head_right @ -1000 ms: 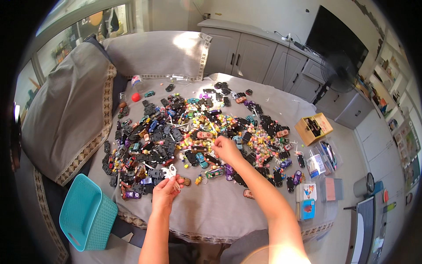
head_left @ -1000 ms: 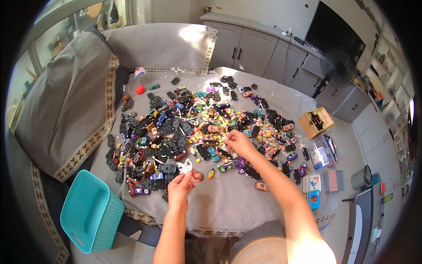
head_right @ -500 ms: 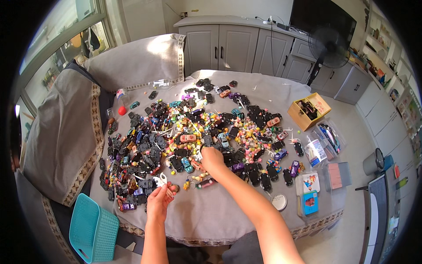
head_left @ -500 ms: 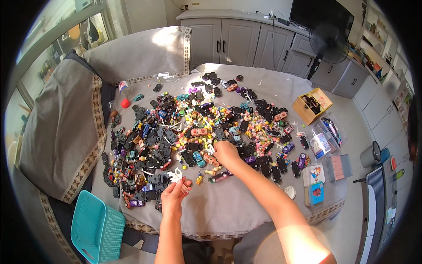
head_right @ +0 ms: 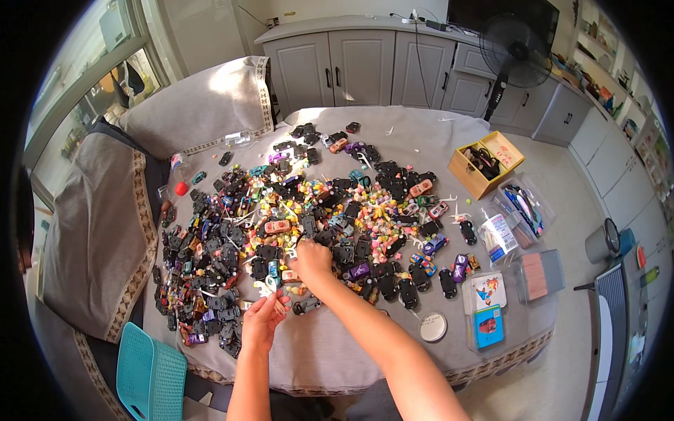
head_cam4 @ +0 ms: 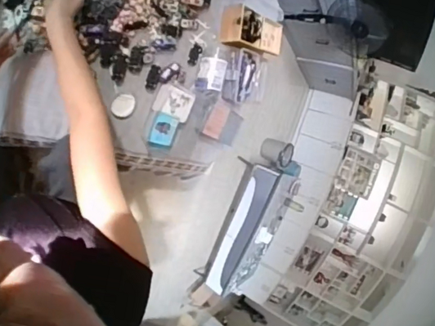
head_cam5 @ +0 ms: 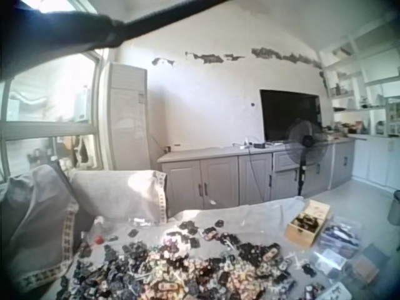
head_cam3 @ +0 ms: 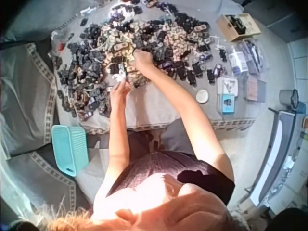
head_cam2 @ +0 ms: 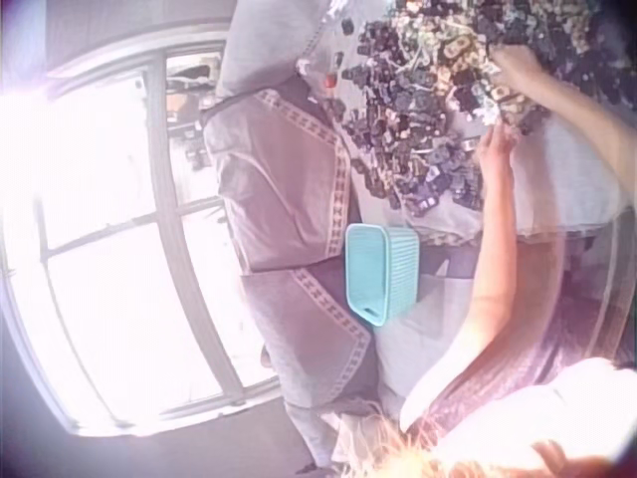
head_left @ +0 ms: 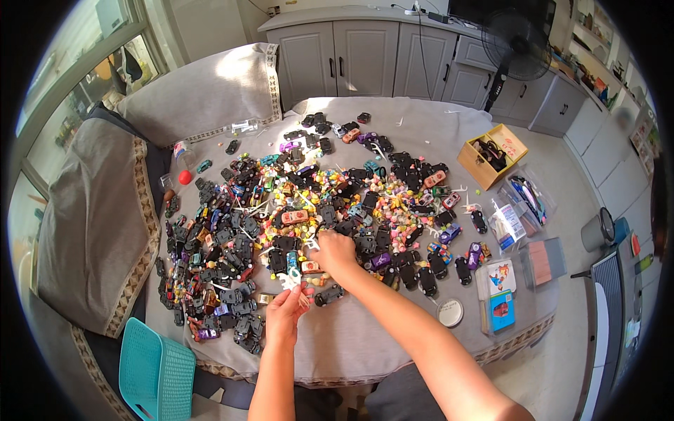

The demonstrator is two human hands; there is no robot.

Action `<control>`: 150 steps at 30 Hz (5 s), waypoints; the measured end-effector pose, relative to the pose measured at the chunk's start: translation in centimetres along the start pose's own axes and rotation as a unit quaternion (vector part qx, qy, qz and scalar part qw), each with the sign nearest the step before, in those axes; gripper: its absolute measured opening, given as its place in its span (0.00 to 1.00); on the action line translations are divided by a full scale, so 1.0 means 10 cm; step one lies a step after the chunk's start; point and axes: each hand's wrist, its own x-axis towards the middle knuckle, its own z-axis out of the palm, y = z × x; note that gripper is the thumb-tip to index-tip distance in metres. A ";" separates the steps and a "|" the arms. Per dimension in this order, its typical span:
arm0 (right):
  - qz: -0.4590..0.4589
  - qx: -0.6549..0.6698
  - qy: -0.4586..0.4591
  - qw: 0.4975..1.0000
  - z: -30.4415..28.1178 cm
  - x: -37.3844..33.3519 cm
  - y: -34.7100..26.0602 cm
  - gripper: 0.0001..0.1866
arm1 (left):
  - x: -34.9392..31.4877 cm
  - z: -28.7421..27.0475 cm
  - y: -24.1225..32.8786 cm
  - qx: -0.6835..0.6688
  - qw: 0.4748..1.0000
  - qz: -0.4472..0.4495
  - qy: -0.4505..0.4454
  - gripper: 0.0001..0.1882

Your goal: The person sorts a large pile of Lego pieces on a sofa, picking up white plastic connectors and small Lego bricks. They place the connectors into a blue basket and organize the bricks into a wooden box.

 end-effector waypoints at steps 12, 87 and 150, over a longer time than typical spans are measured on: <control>0.004 0.250 0.071 0.966 -0.21 -0.22 0.40 0.14 | -0.14 -0.15 0.16 0.004 0.999 0.005 -0.042 0.14; -0.269 0.100 -0.015 0.958 0.34 -0.85 -1.86 0.16 | -1.23 -2.05 0.30 -0.180 0.982 0.055 -0.009 0.14; -0.561 0.107 0.066 0.818 0.11 -1.07 -2.11 0.15 | -0.84 -1.89 0.47 -0.223 0.973 0.055 0.023 0.10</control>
